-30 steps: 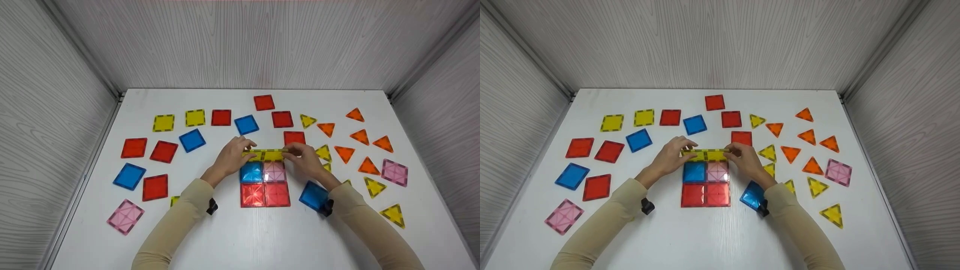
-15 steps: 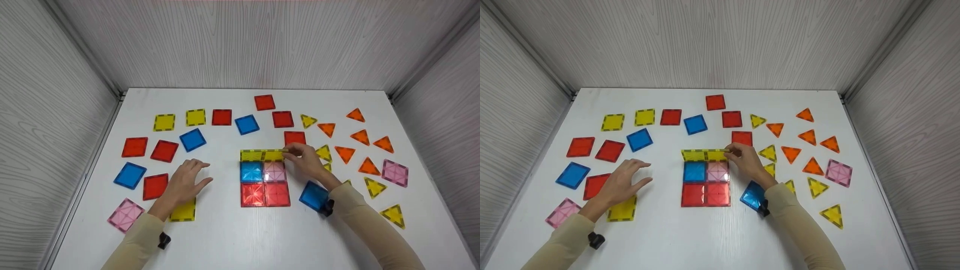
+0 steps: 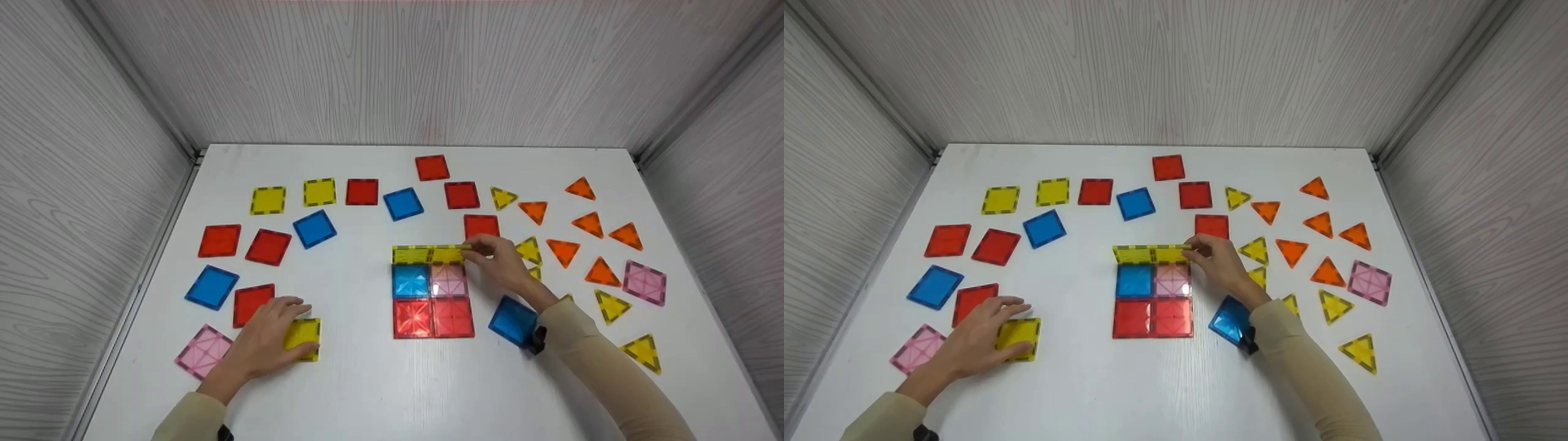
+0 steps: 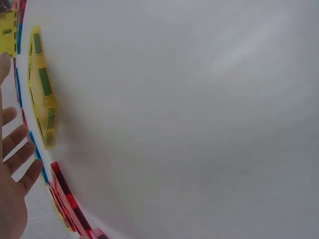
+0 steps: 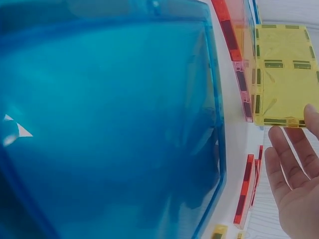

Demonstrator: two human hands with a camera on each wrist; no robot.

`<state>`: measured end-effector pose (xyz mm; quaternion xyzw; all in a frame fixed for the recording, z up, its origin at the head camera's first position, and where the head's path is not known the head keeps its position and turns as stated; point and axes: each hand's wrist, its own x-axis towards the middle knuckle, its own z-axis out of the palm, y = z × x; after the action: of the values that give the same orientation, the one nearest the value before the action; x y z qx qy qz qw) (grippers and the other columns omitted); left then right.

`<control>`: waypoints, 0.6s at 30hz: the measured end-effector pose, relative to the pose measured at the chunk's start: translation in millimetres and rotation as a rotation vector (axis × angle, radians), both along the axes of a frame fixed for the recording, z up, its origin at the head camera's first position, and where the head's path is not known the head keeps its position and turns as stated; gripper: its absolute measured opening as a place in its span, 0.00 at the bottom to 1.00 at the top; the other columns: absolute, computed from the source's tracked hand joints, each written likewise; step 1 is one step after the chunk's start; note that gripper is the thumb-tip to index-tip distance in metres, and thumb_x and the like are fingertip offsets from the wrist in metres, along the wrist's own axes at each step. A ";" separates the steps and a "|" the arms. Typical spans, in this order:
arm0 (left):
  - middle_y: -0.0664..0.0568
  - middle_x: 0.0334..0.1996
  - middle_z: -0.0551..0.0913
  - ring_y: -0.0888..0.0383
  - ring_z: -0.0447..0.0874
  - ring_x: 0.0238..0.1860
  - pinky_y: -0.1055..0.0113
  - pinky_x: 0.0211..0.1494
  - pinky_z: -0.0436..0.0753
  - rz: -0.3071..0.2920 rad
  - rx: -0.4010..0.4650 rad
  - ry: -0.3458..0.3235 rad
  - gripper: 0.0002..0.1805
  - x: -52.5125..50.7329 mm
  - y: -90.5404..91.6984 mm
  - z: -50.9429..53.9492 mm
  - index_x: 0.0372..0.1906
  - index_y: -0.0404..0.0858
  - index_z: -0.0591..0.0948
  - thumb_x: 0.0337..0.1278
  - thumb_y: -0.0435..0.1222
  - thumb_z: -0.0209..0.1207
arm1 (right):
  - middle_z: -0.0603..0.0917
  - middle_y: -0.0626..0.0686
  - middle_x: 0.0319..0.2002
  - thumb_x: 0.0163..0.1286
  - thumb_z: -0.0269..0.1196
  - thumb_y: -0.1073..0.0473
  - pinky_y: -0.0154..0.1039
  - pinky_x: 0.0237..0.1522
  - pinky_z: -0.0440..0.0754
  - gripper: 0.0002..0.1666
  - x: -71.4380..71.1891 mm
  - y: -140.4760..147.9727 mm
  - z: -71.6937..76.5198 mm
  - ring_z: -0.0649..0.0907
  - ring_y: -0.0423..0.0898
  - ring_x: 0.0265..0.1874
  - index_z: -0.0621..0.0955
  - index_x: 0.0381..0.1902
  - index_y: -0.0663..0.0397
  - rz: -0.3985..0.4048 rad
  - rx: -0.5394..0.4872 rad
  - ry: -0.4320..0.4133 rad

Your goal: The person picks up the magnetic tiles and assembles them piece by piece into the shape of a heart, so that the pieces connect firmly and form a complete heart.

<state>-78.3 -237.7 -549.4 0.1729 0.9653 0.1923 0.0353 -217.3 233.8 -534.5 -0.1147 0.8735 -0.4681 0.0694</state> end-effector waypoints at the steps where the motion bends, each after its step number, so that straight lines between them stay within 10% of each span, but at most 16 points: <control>1: 0.48 0.68 0.79 0.48 0.76 0.69 0.43 0.69 0.82 -0.009 -0.008 -0.007 0.41 2.4 -1.2 -1.0 0.70 0.48 0.79 0.54 0.62 0.72 | 0.90 0.46 0.51 0.78 0.65 0.54 0.35 0.57 0.85 0.09 0.1 0.0 -0.2 0.86 0.49 0.49 0.87 0.52 0.43 0.000 0.001 -0.001; 18: 0.48 0.58 0.81 0.54 0.78 0.57 0.56 0.57 0.87 -0.090 -0.120 -0.070 0.44 -2.8 8.6 2.0 0.71 0.46 0.80 0.50 0.64 0.73 | 0.91 0.46 0.49 0.78 0.65 0.53 0.32 0.55 0.85 0.07 -0.1 0.4 -0.9 0.86 0.49 0.47 0.87 0.49 0.43 0.011 -0.019 0.013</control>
<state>-81.1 -229.1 -547.4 0.2069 0.9646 0.1383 0.0877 -217.3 234.1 -535.5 -0.1233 0.8687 -0.4753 0.0650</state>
